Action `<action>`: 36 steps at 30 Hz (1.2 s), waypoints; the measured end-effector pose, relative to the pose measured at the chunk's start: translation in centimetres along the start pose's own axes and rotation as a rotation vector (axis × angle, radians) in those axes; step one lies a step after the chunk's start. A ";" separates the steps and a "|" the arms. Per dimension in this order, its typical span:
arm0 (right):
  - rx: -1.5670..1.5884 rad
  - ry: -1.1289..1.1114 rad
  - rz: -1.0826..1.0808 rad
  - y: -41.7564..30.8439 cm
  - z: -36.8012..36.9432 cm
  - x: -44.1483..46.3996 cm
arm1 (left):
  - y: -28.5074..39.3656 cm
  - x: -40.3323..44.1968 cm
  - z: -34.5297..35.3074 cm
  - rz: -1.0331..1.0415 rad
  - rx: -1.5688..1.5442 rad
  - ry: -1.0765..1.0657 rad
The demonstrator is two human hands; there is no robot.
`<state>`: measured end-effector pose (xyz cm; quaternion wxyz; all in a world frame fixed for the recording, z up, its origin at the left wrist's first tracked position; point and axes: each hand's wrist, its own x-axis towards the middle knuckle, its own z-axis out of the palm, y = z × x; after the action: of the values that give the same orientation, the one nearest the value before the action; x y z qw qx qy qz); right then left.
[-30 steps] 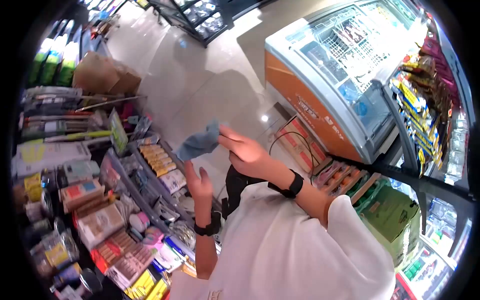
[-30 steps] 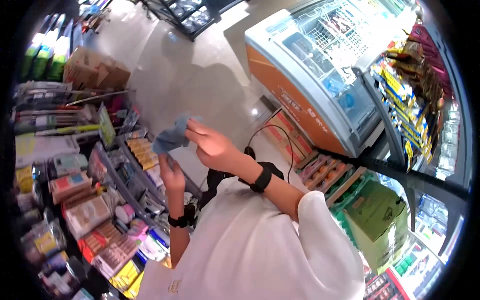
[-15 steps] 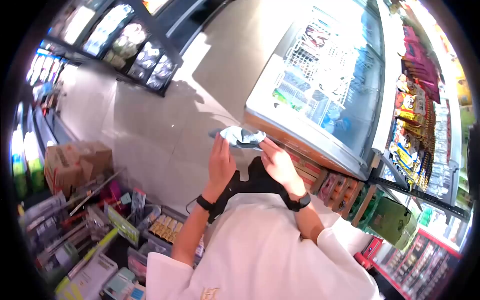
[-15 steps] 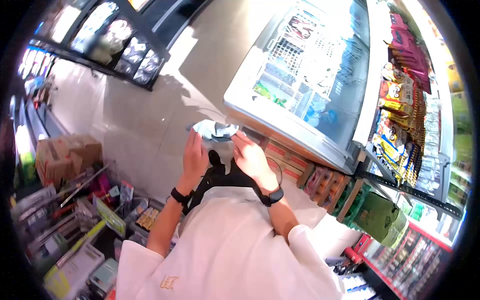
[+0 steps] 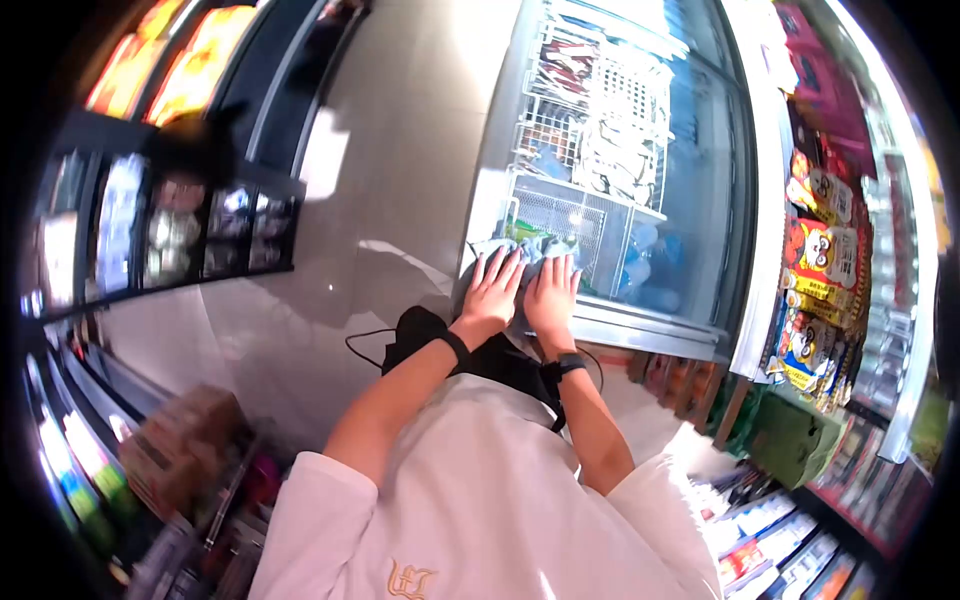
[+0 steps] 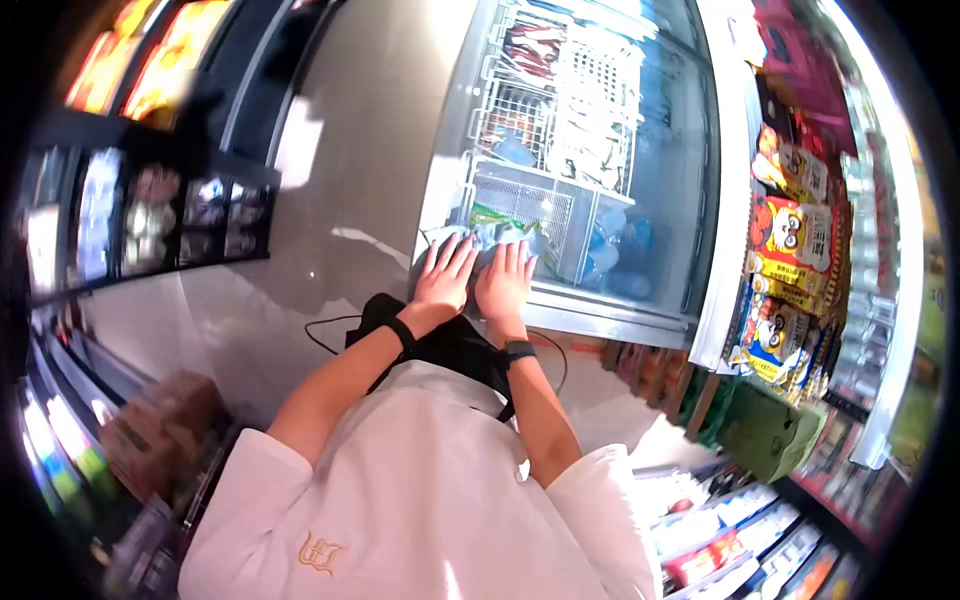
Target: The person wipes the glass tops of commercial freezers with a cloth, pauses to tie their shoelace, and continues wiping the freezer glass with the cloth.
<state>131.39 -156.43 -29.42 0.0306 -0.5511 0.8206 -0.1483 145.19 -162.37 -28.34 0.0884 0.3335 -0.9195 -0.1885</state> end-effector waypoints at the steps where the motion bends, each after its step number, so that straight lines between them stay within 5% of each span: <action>1: -0.042 -0.016 0.006 -0.1 0.3 -0.1 | -0.8 0.3 0.5 0.037 -0.001 -0.023; 13: 0.296 0.039 0.456 -1.9 1.2 11.6 | -9.6 15.6 -4.0 0.325 -0.106 -0.024; 19: 0.352 0.086 0.533 -8.3 1.5 17.0 | -15.7 21.0 -6.4 0.514 -0.102 -0.203; 26: 0.299 -0.024 0.643 -11.3 1.8 11.4 | -18.1 20.1 -8.1 0.592 -0.193 -0.235; 30: 0.286 0.031 0.763 -9.2 1.7 15.5 | -17.1 24.2 -6.9 0.546 -0.017 -0.318; 36: 0.275 0.116 0.665 -8.5 1.8 23.0 | -17.7 30.5 -4.2 0.479 -0.038 -0.100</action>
<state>130.39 -180.76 -26.20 0.1043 -0.2354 0.9278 -0.2700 133.44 -195.73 -30.57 0.0913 0.0946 -0.9718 -0.1957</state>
